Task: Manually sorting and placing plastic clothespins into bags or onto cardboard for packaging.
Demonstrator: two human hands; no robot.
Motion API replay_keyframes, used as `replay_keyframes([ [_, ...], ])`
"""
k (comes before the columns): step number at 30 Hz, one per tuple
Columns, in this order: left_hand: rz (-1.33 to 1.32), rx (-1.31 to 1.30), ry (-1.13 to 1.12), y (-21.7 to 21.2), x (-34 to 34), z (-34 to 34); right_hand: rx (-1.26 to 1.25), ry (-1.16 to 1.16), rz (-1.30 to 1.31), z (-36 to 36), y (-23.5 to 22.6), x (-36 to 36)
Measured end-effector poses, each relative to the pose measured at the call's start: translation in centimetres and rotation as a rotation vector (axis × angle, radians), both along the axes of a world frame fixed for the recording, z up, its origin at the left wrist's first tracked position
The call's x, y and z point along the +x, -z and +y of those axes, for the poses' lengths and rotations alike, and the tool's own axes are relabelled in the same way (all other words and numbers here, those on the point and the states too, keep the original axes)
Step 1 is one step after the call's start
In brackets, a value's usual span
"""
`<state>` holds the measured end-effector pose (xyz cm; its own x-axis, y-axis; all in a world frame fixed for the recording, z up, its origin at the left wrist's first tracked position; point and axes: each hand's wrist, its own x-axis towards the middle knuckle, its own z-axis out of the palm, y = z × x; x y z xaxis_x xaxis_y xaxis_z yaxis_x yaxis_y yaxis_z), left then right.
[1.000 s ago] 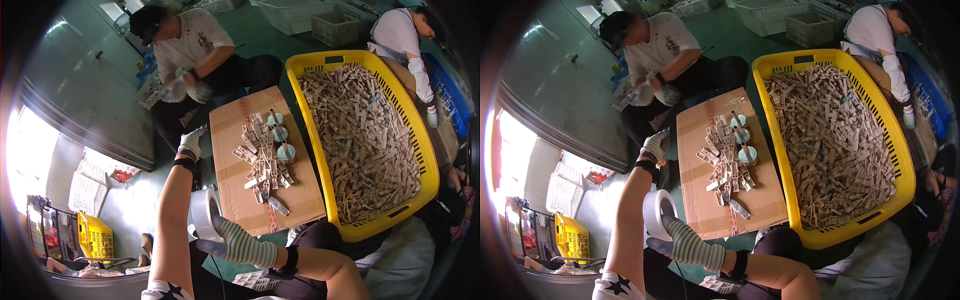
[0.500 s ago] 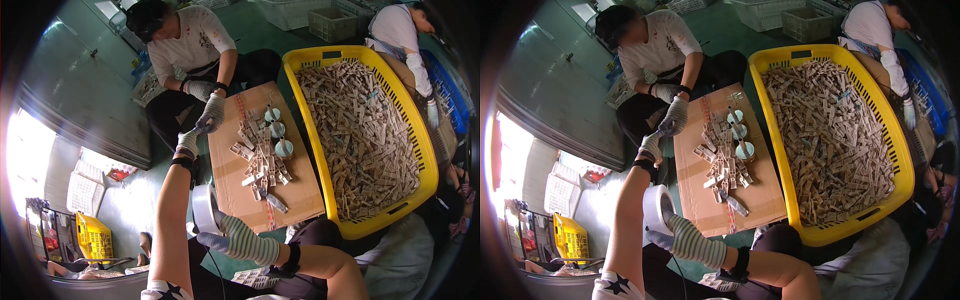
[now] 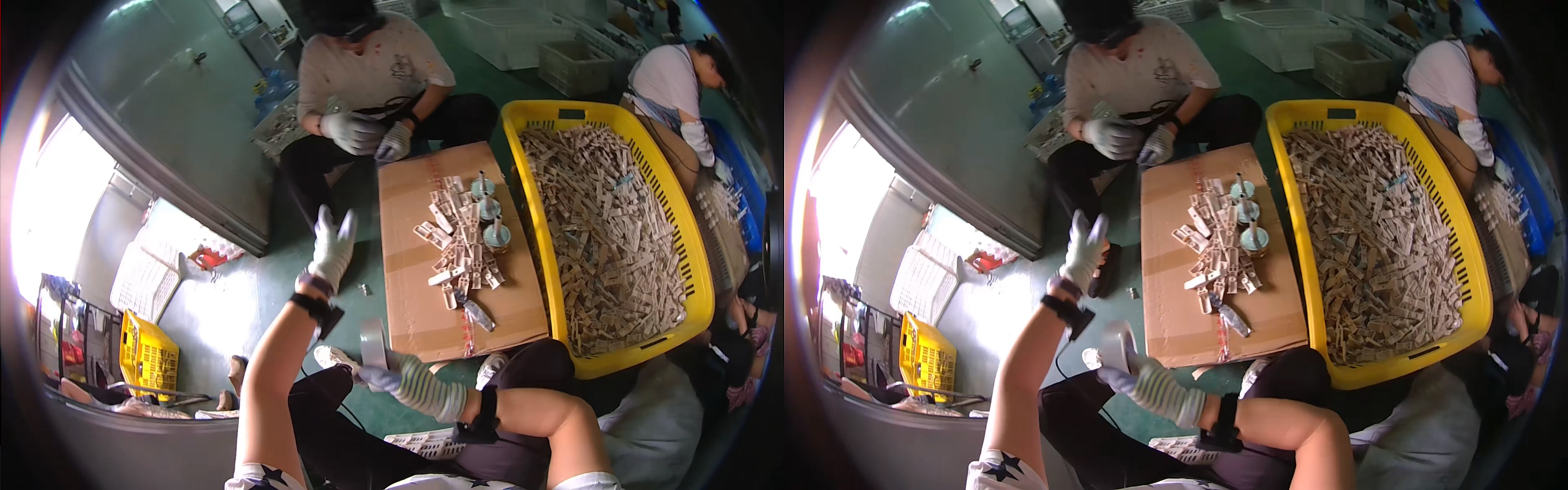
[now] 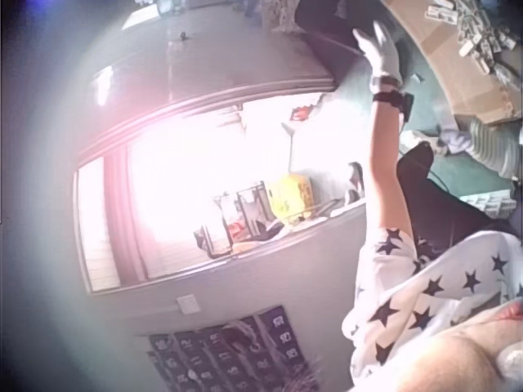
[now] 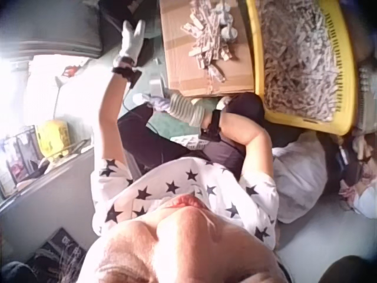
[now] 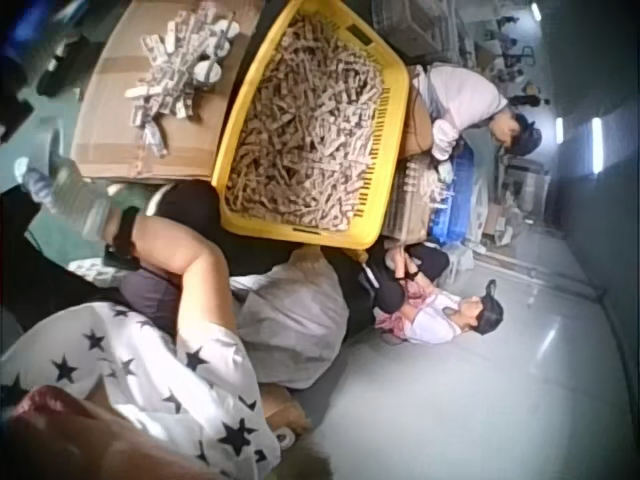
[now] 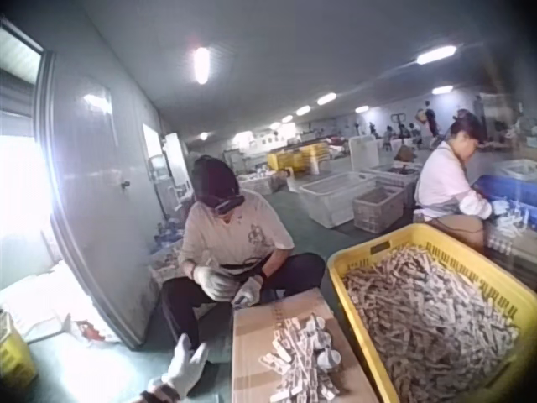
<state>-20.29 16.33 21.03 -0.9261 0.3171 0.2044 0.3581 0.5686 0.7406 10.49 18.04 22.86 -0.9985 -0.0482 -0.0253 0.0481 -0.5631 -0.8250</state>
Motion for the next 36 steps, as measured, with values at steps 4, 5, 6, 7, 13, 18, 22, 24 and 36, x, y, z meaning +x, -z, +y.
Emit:
replay_keyframes([
  [4, -0.442, 0.167, 0.258, 2.7, 7.1, -10.0, 0.04, -0.062, -0.255, -3.8, 3.6, 3.7],
  [5, -0.569, 0.267, 0.218, 3.8, 9.8, -11.1, 0.028, -0.035, -0.357, -4.0, 4.8, 4.5],
  [6, -0.695, 0.372, 0.183, 4.5, 12.4, -11.8, -0.083, 0.029, -0.394, -4.2, 6.7, 5.0],
  [7, -0.78, 0.253, 0.201, 4.5, 13.5, -13.2, -0.043, 0.041, -0.414, -4.2, 6.7, 5.2],
  [13, -0.985, 0.438, 0.237, 10.9, 18.9, -15.6, 0.045, 0.153, -0.49, -5.6, 11.6, 5.9],
  [18, -0.929, 0.381, 0.263, 11.8, 20.4, -15.2, -0.007, 0.134, -0.533, -8.1, 12.7, 7.3],
  [22, -0.931, 0.322, 0.303, 10.0, 20.9, -15.4, -0.113, 0.147, -0.564, -8.7, 12.7, 6.5],
  [24, -0.91, 0.397, 0.372, 9.6, 21.0, -15.8, -0.092, 0.123, -0.605, -8.5, 13.1, 6.2],
  [36, -0.463, -0.007, 0.864, 13.5, 21.8, -18.0, -0.065, 0.106, -0.642, -7.6, 14.8, 5.8],
])
